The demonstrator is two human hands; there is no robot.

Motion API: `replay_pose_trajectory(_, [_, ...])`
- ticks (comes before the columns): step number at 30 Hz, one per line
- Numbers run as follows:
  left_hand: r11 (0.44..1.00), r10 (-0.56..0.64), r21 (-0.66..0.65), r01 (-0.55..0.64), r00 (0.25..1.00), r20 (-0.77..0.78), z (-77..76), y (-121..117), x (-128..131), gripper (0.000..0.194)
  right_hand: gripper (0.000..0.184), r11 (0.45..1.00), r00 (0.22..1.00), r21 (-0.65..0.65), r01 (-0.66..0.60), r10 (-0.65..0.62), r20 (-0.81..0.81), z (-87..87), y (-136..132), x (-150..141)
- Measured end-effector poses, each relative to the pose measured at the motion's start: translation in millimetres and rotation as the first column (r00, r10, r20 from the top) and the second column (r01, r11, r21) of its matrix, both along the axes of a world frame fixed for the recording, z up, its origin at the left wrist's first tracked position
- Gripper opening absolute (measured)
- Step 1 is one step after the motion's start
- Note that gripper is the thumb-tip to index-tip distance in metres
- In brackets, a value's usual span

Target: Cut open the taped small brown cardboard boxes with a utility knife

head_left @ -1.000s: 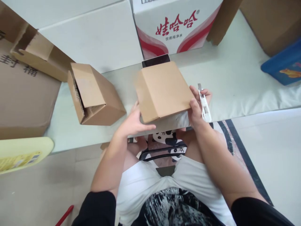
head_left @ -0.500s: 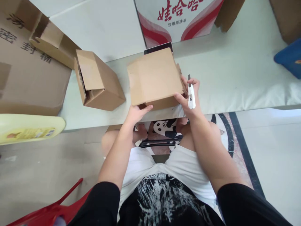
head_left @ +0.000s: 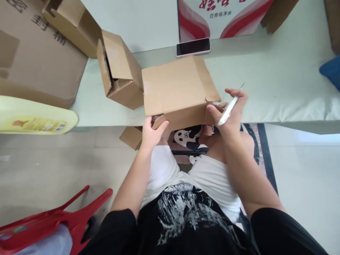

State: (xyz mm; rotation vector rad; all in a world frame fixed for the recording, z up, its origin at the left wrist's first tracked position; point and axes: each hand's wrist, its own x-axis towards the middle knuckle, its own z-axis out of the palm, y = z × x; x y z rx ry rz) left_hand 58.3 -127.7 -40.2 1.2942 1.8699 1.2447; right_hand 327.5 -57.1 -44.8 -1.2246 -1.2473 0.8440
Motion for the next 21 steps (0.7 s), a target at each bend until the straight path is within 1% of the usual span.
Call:
replay_pose_trajectory(1, [1.000, -0.031, -0.001, 0.031, 0.999, 0.024, 0.6, -6.9, -0.2, 0.069, 0.067, 1.000, 1.000, -0.007, 0.002, -0.002, -0.007, 3.7, -11.1, 1.0])
replay_pose_trajectory(5, [0.988, -0.153, 0.008, 0.153, 0.984, 0.090, 2.0, -33.6, 0.1, 0.069, 0.052, 0.990, 0.995, -0.105, -0.097, 0.093, -0.046, 18.1, -58.0, 4.7])
replay_pose_trajectory(6, [0.984, -0.176, 0.020, 0.175, 0.978, 0.112, 1.8, -39.7, 0.1, 0.070, 0.051, 0.990, 0.995, -0.109, -0.090, 0.085, -0.050, 21.2, -67.8, 5.3])
replay_pose_trajectory(8, [0.974, -0.227, 0.050, 0.222, 0.958, 0.173, 1.6, -50.5, 0.2, 0.071, 0.052, 0.995, 0.995, -0.096, -0.034, 0.024, -0.100, 26.1, -82.7, 6.5])
replay_pose_trajectory(10, [0.961, -0.277, 0.067, 0.269, 0.929, 0.245, 2.8, -58.8, -0.3, 0.071, 0.054, 0.994, 0.980, -0.103, 0.037, -0.056, -0.190, 29.2, -91.1, 8.3])
replay_pose_trajectory(12, [0.948, -0.314, 0.051, 0.314, 0.902, 0.296, 5.5, -64.6, -2.0, 0.070, 0.057, 0.983, 0.958, -0.173, 0.059, -0.105, -0.266, 30.3, -95.1, 11.8])
replay_pose_trajectory(14, [0.938, -0.336, 0.021, 0.347, 0.889, 0.311, 8.4, -69.3, -5.5, 0.069, 0.059, 0.964, 0.941, -0.263, 0.032, -0.117, -0.317, 29.5, -97.1, 16.1])
replay_pose_trajectory(16, [0.921, -0.367, -0.018, 0.389, 0.882, 0.296, 9.4, -74.7, -11.2, 0.064, 0.057, 0.942, 0.928, -0.334, -0.010, -0.116, -0.355, 27.4, -99.2, 19.0])
replay_pose_trajectory(17, [0.911, -0.385, -0.039, 0.411, 0.879, 0.281, 8.5, -77.7, -15.0, 0.060, 0.056, 0.934, 0.925, -0.357, -0.016, -0.122, -0.360, 26.1, -100.5, 19.4])
replay_pose_trajectory(19, [0.867, -0.451, -0.092, 0.490, 0.850, 0.272, 3.4, -82.5, -24.5, 0.050, 0.056, 0.927, 0.922, -0.374, 0.011, -0.154, -0.355, 23.4, -103.6, 18.0])
replay_pose_trajectory(20, [0.864, -0.455, -0.085, 0.496, 0.843, 0.286, -0.2, -83.0, -30.1, 0.052, 0.056, 0.928, 0.917, -0.371, 0.044, -0.185, -0.353, 22.1, -105.3, 16.8])
replay_pose_trajectory(21, [0.843, -0.491, -0.045, 0.536, 0.800, 0.344, -4.1, -81.2, -35.8, 0.059, 0.056, 0.928, 0.910, -0.367, 0.068, -0.208, -0.358, 20.8, -107.0, 15.6])
